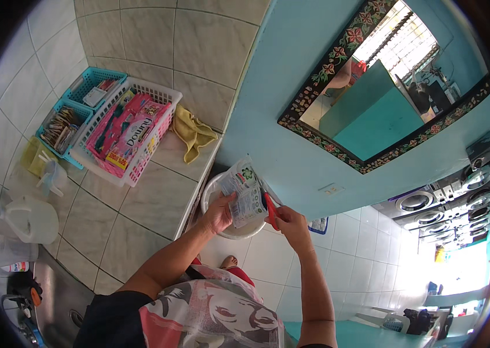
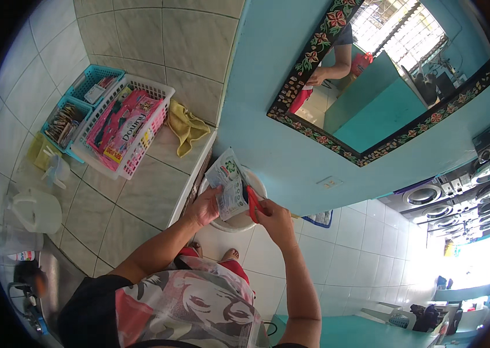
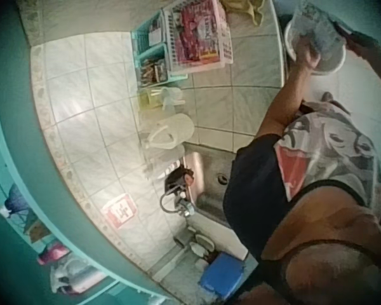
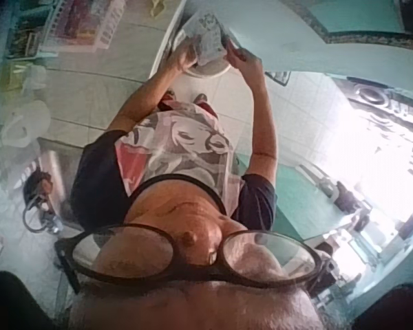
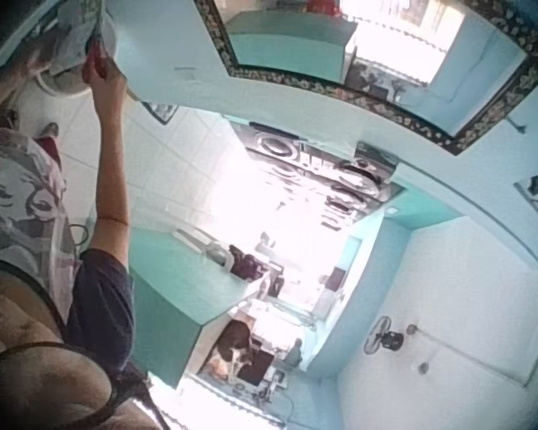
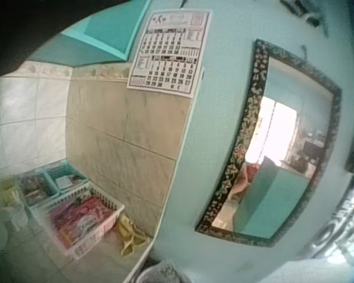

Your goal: Preparing laundry detergent packets and pouring them into the washing machine dispensers.

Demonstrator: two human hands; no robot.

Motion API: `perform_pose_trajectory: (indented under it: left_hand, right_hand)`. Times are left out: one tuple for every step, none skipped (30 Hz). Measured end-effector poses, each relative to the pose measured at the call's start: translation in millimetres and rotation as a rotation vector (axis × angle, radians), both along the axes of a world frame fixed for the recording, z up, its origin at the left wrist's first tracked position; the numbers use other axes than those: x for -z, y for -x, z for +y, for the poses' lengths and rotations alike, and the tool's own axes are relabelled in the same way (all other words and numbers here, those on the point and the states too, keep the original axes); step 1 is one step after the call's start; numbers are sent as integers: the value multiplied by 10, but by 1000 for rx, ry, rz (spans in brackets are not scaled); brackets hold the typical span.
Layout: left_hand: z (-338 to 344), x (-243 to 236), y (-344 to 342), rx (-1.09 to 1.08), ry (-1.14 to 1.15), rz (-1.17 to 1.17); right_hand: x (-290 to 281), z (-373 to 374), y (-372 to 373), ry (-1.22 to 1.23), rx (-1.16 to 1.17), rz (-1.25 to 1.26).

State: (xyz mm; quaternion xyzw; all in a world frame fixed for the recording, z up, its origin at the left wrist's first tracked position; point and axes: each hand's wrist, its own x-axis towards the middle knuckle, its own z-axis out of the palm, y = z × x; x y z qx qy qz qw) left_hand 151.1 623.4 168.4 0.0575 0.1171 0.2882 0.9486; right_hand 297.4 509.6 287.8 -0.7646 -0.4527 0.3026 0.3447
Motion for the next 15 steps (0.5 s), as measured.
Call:
perform_pose_trajectory:
  left_hand:
    - [-4,-5,10,-2,9,8]
    - [-10,-9,15,-3,10,8]
    - [-14,-15,19,-24,-4,27]
    - [-14,-18,24,-45,-17,45]
    - [-7,-14,28,-46,-17,44]
    - [-1,-5,32,-50,-29,62]
    - [3,2,35,-55,-41,80]
    - [2,9,36,-55,-40,79]
    - [-4,11,33,-55,-37,88]
    - [-10,12,29,-55,-35,97]
    - [-21,13,28,-54,-34,96]
    - [-33,3,27,-53,-56,109]
    - [-43,-7,27,-51,-78,122]
    - [-51,-20,27,-51,-78,122]
    - [-60,-46,34,-56,-90,126]
  right_hand:
    - [-28,18,7,51,9,96]
    - [-7,17,-11,51,9,96]
    - [19,14,-41,86,17,176]
    - [27,14,-59,121,25,256]
    - [16,9,-69,121,24,255]
    - [-25,6,-60,154,40,330]
    - [-49,9,-54,186,56,404]
    - [-52,16,-52,187,57,403]
    - [-53,20,-52,202,81,403]
    - [-55,25,-53,217,106,404]
    - [-73,33,-45,217,107,403]
    - [-104,48,-33,225,95,395]
    - [-122,61,-26,232,83,387]
    - [-123,71,-28,233,84,387]
    - [-126,78,-26,239,90,382]
